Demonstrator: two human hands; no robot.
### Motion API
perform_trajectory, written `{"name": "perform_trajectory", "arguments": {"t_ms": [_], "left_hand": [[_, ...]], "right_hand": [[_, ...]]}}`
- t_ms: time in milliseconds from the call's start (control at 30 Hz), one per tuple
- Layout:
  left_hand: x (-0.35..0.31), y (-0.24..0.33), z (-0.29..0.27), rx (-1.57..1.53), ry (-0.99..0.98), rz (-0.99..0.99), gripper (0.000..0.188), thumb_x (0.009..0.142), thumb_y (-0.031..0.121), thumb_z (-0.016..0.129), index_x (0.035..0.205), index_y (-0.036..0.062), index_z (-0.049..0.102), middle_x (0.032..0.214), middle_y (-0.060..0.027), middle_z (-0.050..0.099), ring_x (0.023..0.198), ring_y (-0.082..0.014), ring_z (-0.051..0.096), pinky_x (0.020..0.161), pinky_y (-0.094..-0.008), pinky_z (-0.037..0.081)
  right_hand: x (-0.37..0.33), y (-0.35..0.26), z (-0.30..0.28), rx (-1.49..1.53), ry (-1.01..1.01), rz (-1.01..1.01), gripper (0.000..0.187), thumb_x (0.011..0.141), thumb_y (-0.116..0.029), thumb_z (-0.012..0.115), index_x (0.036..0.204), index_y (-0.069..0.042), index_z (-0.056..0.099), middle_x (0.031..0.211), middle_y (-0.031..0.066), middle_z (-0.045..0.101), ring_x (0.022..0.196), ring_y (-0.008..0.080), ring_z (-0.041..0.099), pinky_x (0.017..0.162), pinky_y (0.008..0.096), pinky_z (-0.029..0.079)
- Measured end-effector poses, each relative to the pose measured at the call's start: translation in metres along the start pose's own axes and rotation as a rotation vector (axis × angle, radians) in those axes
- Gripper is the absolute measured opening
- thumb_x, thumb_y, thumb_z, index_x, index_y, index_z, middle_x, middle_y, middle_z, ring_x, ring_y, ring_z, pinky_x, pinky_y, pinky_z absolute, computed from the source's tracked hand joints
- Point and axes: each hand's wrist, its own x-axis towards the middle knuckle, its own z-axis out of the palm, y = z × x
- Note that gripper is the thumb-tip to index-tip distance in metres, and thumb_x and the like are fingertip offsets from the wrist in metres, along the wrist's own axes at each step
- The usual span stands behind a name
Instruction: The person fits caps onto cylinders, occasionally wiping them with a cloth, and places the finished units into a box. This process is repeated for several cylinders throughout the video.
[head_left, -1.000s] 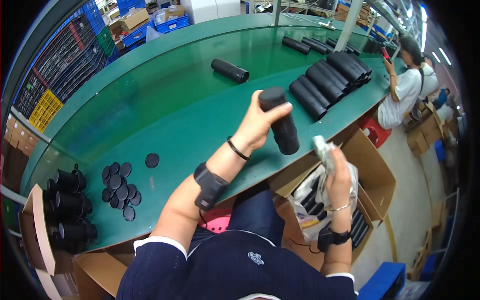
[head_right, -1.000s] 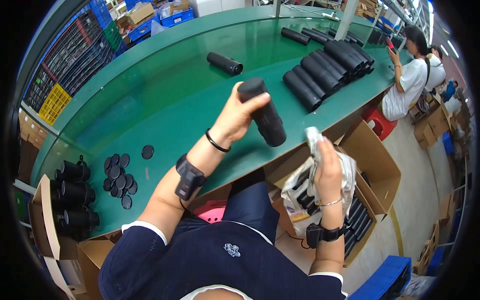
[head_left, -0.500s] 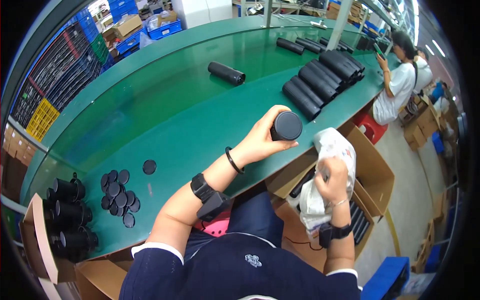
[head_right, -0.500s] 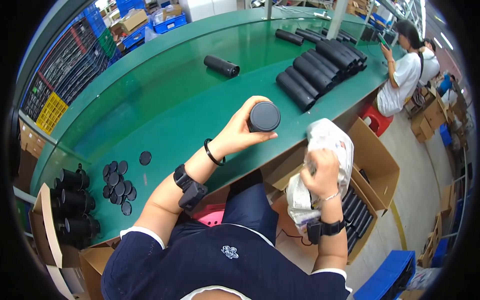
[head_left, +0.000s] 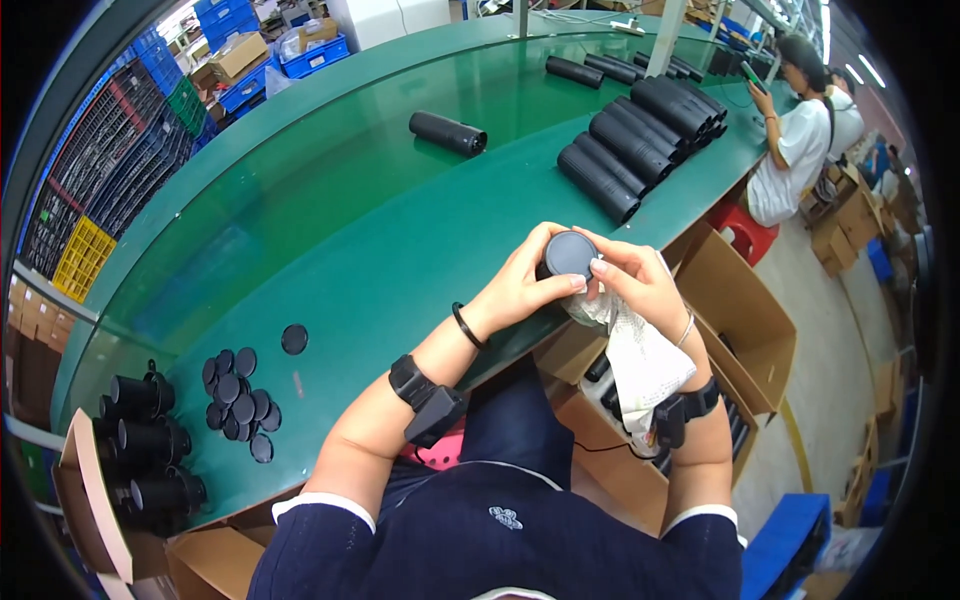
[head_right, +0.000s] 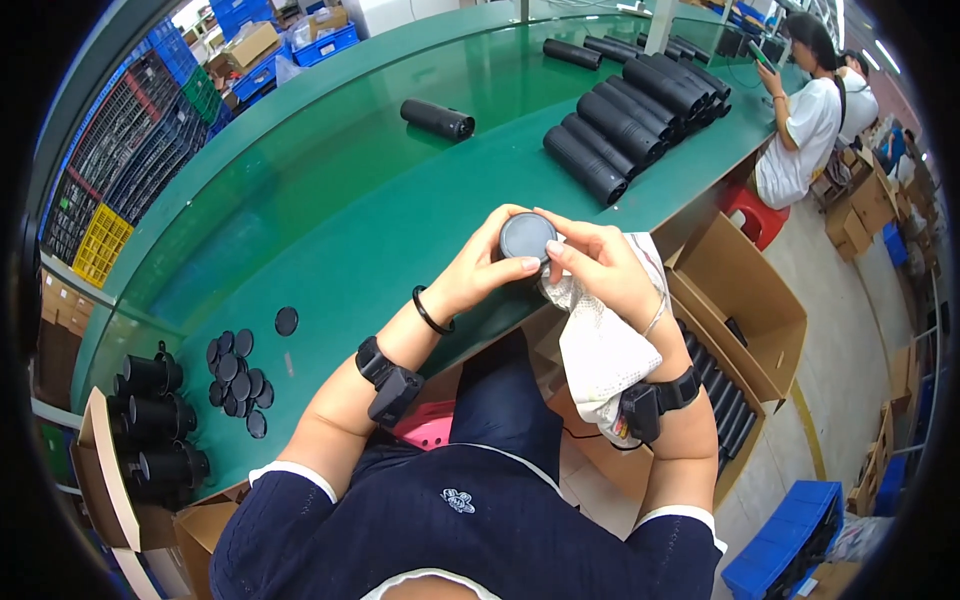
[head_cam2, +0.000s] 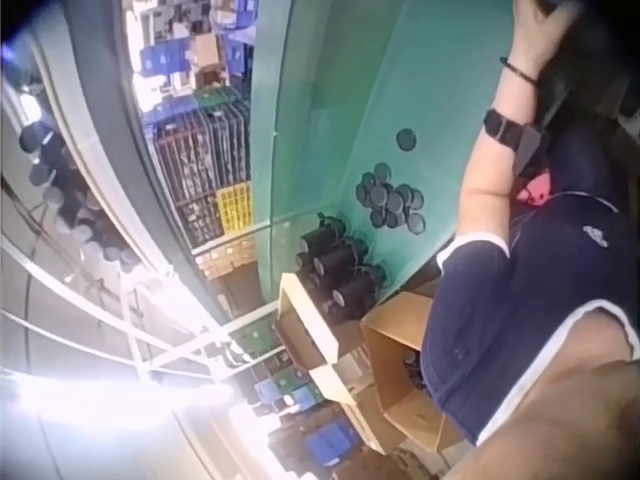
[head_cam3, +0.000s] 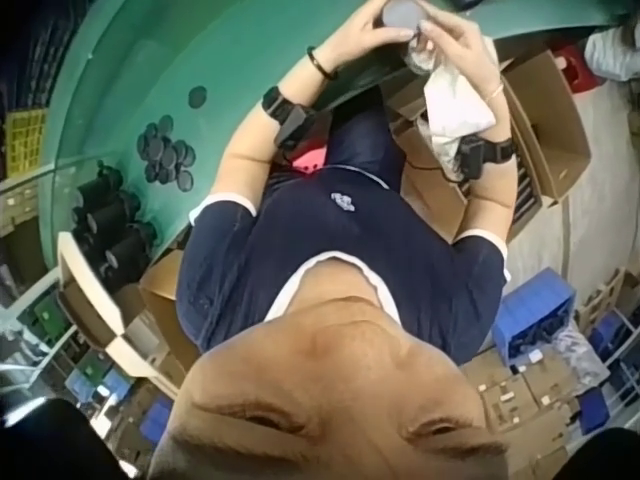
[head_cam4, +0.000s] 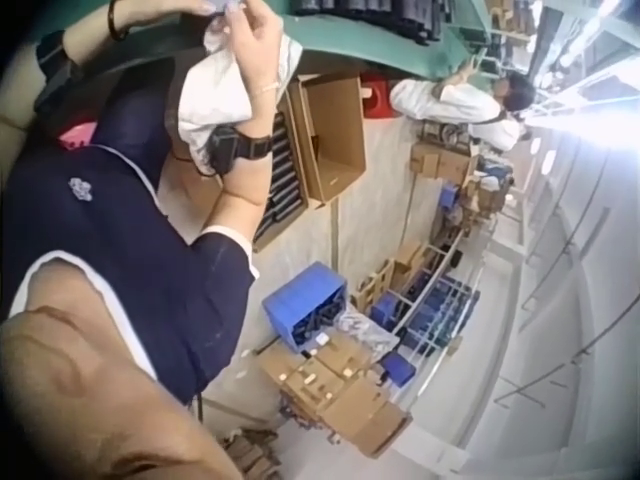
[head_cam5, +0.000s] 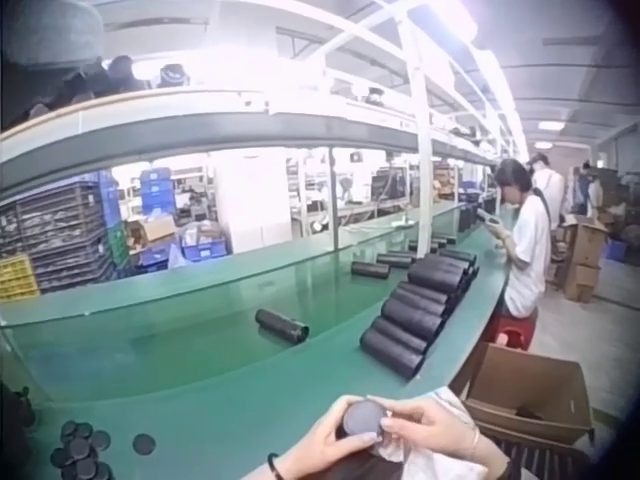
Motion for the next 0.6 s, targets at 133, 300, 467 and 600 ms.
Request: {"name": "perform_trajectory", "arguments": {"t_ms": [133,300,467,600], "left_hand": [[0.005,0.001,-0.005,-0.130,0.019,-0.066,0.051,0.081,0.022,0.073,0.120,0.0030,0.046,0.108,-0.0048,0.055,0.101,-0.0117,0.052,0.088,-0.0276,0.044],[0.010,0.007,-0.002,-0.181,0.005,-0.110,0.053,0.079,0.022,0.074,0.120,0.0027,0.046,0.108,-0.0056,0.054,0.102,-0.0126,0.052,0.088,-0.0288,0.044],[0.001,0.015,0.014,0.298,0.015,0.173,0.054,0.079,0.021,0.076,0.122,0.0020,0.048,0.115,-0.0109,0.053,0.111,-0.0203,0.052,0.097,-0.0334,0.042],[-0.013,0.018,0.016,0.072,0.098,0.026,0.049,0.074,0.015,0.073,0.115,0.0020,0.050,0.104,-0.0071,0.057,0.101,-0.0167,0.055,0.090,-0.0312,0.045]], "right_hand": [[0.009,0.001,0.000,0.168,-0.021,0.094,0.042,0.093,-0.012,0.058,0.133,0.001,0.054,0.090,0.0033,0.066,0.071,0.0072,0.058,0.066,0.0205,0.047],[0.010,0.001,-0.007,0.354,-0.016,0.169,0.044,0.087,-0.011,0.066,0.128,0.001,0.058,0.081,0.0018,0.066,0.065,0.0044,0.056,0.062,0.0183,0.045],[-0.011,0.003,0.000,0.063,0.105,0.172,0.038,0.089,-0.012,0.061,0.127,-0.003,0.061,0.074,-0.0010,0.064,0.065,0.0056,0.056,0.061,0.0211,0.046],[-0.010,0.000,0.017,0.201,0.045,0.043,0.036,0.094,-0.015,0.061,0.129,-0.005,0.060,0.084,-0.0024,0.065,0.071,0.0023,0.053,0.062,0.0195,0.044]]}}
